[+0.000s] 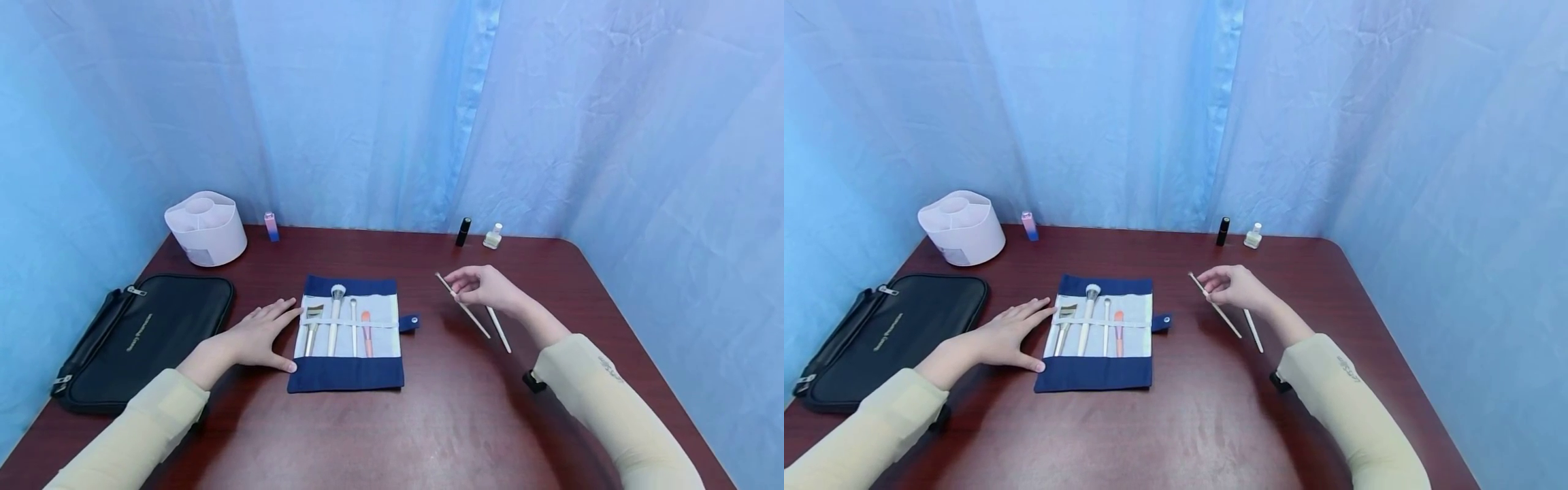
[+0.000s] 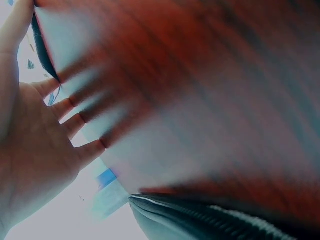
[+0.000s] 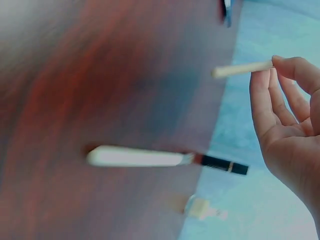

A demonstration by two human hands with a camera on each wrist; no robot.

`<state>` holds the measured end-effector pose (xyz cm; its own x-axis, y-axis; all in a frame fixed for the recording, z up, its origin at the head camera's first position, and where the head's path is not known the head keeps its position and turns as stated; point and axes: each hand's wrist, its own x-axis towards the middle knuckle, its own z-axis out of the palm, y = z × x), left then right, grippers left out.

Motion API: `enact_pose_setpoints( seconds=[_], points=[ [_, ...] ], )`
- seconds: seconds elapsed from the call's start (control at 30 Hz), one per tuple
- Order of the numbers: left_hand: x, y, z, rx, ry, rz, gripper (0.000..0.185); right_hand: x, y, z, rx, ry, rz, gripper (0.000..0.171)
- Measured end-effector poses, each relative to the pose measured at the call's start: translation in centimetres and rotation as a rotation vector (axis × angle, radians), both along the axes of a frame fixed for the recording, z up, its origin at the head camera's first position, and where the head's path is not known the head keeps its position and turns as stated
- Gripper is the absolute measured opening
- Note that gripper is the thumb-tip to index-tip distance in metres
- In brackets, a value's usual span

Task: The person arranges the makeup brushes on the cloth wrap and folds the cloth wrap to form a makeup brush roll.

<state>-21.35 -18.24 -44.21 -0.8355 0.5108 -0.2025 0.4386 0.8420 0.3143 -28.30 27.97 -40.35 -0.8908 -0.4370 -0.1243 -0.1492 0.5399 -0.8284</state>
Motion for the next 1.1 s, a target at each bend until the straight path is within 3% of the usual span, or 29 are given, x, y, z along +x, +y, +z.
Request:
enact_pose_setpoints(
  seconds=[0.3, 0.57, 0.83, 1.1],
  points=[
    [0.1, -0.1, -0.1, 0.004, -0.001, -0.001, 0.109, -0.8, -3.9, 2.6, -0.072, 0.008, 0.037, 0.047],
    [0.0, 0.0, -0.1, 0.006, 0.001, -0.002, 0.109, -1.4, -7.5, 3.3, -0.196, -0.023, 0.025, 0.047],
    [0.0, 0.0, 0.1, 0.003, -0.009, 0.002, 0.108, -2.4, -10.7, 2.7, -0.310, 0.013, -0.032, 0.045],
    [0.0, 0.0, 0.1, 0.002, -0.001, -0.003, 0.108, -3.8, -13.2, -0.4, -0.357, 0.046, -0.115, 0.041]
  ],
)
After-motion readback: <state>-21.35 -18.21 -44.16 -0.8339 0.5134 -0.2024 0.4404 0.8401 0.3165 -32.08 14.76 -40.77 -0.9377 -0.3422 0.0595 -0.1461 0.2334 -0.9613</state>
